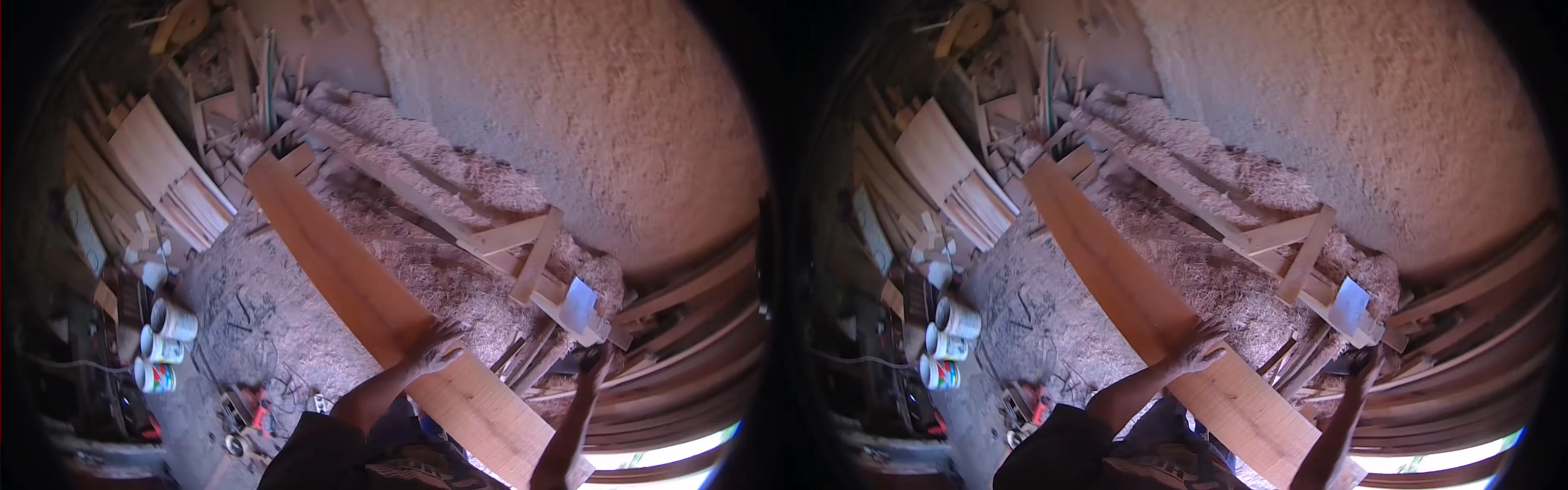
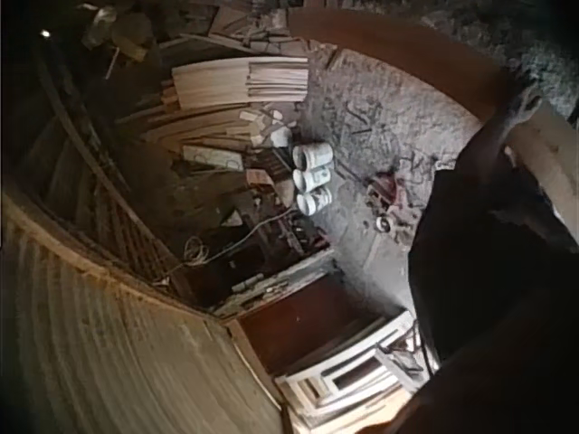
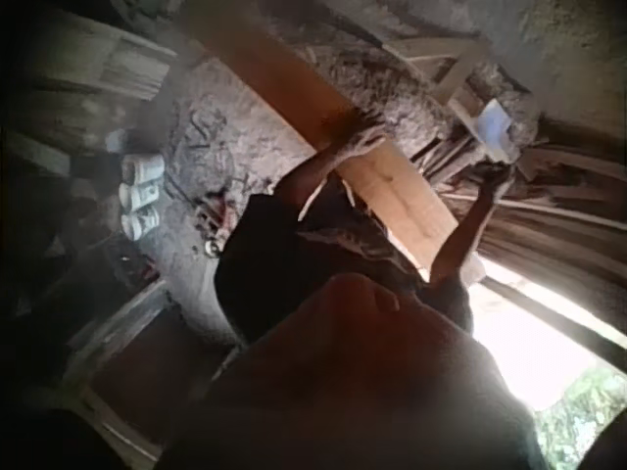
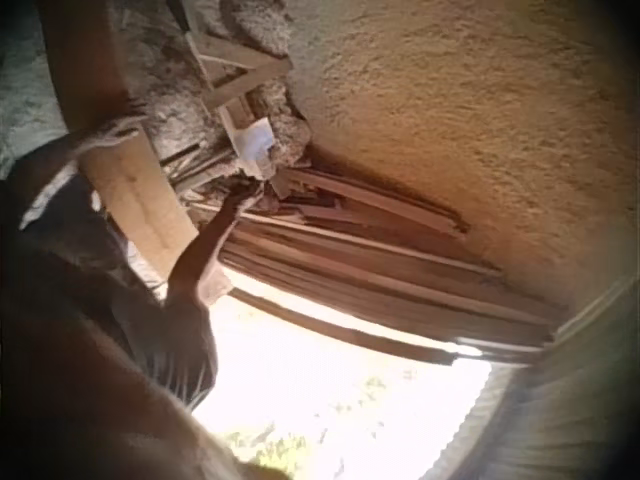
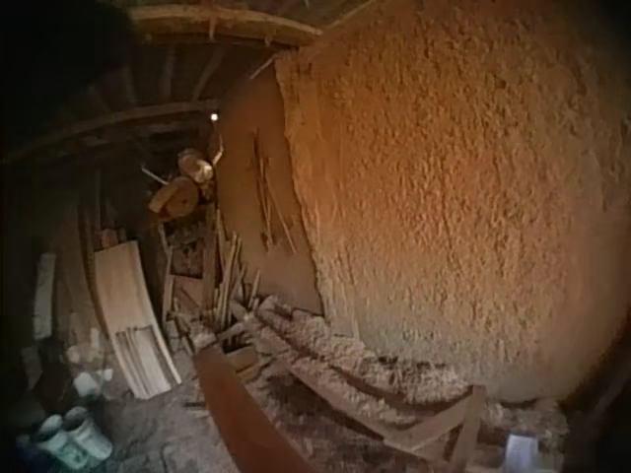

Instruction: The person measures wooden planks with a tape measure, marks them with a pencil and a wooden triangle, and cuts them with a circular saw. They then check the alignment of the cut pieces against a larger wooden frame.

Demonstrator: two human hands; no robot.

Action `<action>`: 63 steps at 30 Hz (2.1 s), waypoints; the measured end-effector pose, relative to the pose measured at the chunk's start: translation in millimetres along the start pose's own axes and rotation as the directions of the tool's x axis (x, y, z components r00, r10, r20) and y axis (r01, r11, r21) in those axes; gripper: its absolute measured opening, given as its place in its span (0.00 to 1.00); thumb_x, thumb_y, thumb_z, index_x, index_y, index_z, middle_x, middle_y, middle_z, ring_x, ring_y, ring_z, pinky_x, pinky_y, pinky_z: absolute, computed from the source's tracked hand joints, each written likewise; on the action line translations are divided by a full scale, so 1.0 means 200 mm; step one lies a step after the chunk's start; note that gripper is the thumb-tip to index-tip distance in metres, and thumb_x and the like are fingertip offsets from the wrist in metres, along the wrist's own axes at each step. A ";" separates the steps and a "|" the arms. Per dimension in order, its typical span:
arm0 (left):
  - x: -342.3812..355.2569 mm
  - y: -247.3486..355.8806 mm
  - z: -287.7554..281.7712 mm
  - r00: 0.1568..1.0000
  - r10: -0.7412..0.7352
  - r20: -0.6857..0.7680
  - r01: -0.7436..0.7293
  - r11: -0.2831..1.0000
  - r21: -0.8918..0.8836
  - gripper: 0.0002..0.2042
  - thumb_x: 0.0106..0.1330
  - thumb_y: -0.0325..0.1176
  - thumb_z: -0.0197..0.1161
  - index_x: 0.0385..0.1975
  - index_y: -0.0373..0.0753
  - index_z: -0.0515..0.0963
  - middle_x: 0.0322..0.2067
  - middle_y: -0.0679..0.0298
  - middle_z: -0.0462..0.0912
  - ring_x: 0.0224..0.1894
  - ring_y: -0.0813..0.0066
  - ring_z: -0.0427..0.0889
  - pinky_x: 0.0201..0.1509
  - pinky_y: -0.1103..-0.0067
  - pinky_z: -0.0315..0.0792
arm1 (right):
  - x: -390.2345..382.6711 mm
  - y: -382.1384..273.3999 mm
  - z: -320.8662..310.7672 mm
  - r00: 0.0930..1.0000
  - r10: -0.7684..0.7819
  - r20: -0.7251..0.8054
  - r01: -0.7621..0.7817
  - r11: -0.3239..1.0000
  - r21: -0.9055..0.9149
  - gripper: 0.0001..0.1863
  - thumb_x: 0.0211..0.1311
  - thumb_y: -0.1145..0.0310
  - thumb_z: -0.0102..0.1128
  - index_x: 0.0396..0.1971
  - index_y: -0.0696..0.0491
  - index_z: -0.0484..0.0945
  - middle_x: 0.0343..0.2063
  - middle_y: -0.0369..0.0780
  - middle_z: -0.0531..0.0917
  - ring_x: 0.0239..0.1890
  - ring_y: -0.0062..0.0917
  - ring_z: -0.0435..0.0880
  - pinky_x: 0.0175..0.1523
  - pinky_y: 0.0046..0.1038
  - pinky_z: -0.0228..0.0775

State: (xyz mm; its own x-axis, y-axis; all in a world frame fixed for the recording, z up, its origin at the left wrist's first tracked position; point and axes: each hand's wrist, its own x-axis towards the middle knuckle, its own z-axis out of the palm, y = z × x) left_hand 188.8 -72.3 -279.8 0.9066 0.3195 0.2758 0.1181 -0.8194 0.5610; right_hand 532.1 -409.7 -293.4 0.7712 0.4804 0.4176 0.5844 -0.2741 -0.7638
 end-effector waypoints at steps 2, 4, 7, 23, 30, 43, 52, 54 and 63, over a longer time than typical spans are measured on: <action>-0.01 -0.01 0.02 0.998 0.020 -0.058 -0.021 0.999 -0.024 0.19 0.66 0.42 0.60 0.53 0.38 0.75 0.58 0.53 0.73 0.63 0.53 0.69 0.67 0.61 0.62 | -0.26 -0.20 0.11 0.984 0.035 0.174 -0.065 0.984 0.168 0.24 0.68 0.60 0.50 0.60 0.56 0.67 0.46 0.46 0.74 0.42 0.34 0.75 0.48 0.35 0.68; -0.02 0.07 0.01 0.976 -0.143 0.162 0.172 0.968 -0.184 0.17 0.67 0.42 0.59 0.50 0.39 0.77 0.54 0.56 0.77 0.58 0.56 0.74 0.62 0.64 0.68 | -0.49 -0.60 0.33 0.845 0.346 0.408 -0.524 0.688 0.501 0.30 0.68 0.47 0.56 0.62 0.50 0.69 0.41 0.36 0.77 0.38 0.20 0.75 0.36 0.21 0.72; -0.24 0.07 0.27 0.998 0.029 0.053 -0.021 0.988 -0.151 0.11 0.71 0.37 0.55 0.43 0.38 0.79 0.41 0.60 0.83 0.44 0.62 0.82 0.48 0.69 0.76 | -0.59 -1.13 0.69 0.826 0.325 0.460 -0.459 0.862 0.216 0.33 0.54 0.60 0.72 0.58 0.54 0.70 0.40 0.40 0.78 0.39 0.27 0.79 0.40 0.29 0.76; -0.50 -0.58 -0.37 0.640 -0.526 0.560 0.555 -0.186 -0.810 0.08 0.73 0.39 0.55 0.40 0.42 0.76 0.36 0.66 0.80 0.36 0.75 0.78 0.43 0.75 0.76 | -0.77 -1.47 0.79 0.681 0.213 0.700 -0.054 0.969 -0.242 0.27 0.60 0.57 0.57 0.59 0.49 0.72 0.47 0.44 0.80 0.50 0.38 0.80 0.55 0.39 0.74; -0.47 -1.69 -1.40 0.557 -0.812 0.176 0.130 -0.124 -0.984 0.16 0.70 0.38 0.60 0.51 0.33 0.73 0.45 0.59 0.79 0.49 0.67 0.78 0.53 0.70 0.76 | -1.21 -1.18 -0.43 0.752 0.300 0.587 0.080 0.842 -0.533 0.16 0.51 0.70 0.60 0.43 0.47 0.81 0.43 0.37 0.83 0.48 0.34 0.81 0.47 0.36 0.78; -0.30 -0.60 -0.59 0.503 -0.806 0.312 0.421 -0.087 -0.903 0.17 0.71 0.50 0.54 0.50 0.46 0.72 0.41 0.64 0.81 0.45 0.72 0.80 0.48 0.70 0.74 | -0.80 -1.56 0.76 0.778 0.163 0.607 0.086 0.929 -0.359 0.14 0.49 0.66 0.63 0.39 0.46 0.82 0.31 0.41 0.82 0.41 0.38 0.83 0.41 0.40 0.78; -0.08 -0.83 -0.84 0.338 -0.916 0.217 0.294 -0.117 -0.949 0.09 0.69 0.41 0.56 0.36 0.42 0.75 0.31 0.66 0.81 0.33 0.77 0.83 0.37 0.78 0.78 | -0.58 -1.73 1.13 0.751 0.167 0.639 0.033 0.957 -0.288 0.20 0.55 0.58 0.67 0.49 0.45 0.80 0.36 0.48 0.82 0.39 0.45 0.83 0.45 0.44 0.77; -0.06 -1.07 -0.97 0.321 -0.933 0.162 0.279 -0.070 -0.958 0.08 0.69 0.39 0.55 0.35 0.43 0.75 0.31 0.65 0.82 0.32 0.77 0.83 0.37 0.77 0.78 | -0.67 -1.63 0.95 0.738 0.190 0.648 0.008 0.957 -0.290 0.20 0.54 0.58 0.68 0.47 0.46 0.81 0.37 0.47 0.83 0.39 0.43 0.84 0.45 0.42 0.77; -0.08 -1.65 -1.18 0.349 -0.934 0.079 0.339 0.047 -0.940 0.12 0.68 0.47 0.58 0.40 0.47 0.78 0.33 0.68 0.85 0.33 0.77 0.80 0.44 0.70 0.74 | -0.53 -1.87 0.74 0.762 0.284 0.582 -0.019 0.908 -0.418 0.17 0.51 0.61 0.67 0.42 0.47 0.82 0.35 0.43 0.83 0.38 0.39 0.84 0.42 0.40 0.78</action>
State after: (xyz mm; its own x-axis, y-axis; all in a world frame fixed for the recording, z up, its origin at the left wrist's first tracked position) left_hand 39.9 305.8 -285.6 0.2381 0.8388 -0.4897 -0.0679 0.5173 0.8531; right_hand 194.7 -235.9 -125.2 0.6069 0.7731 -0.1845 0.6217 -0.6064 -0.4958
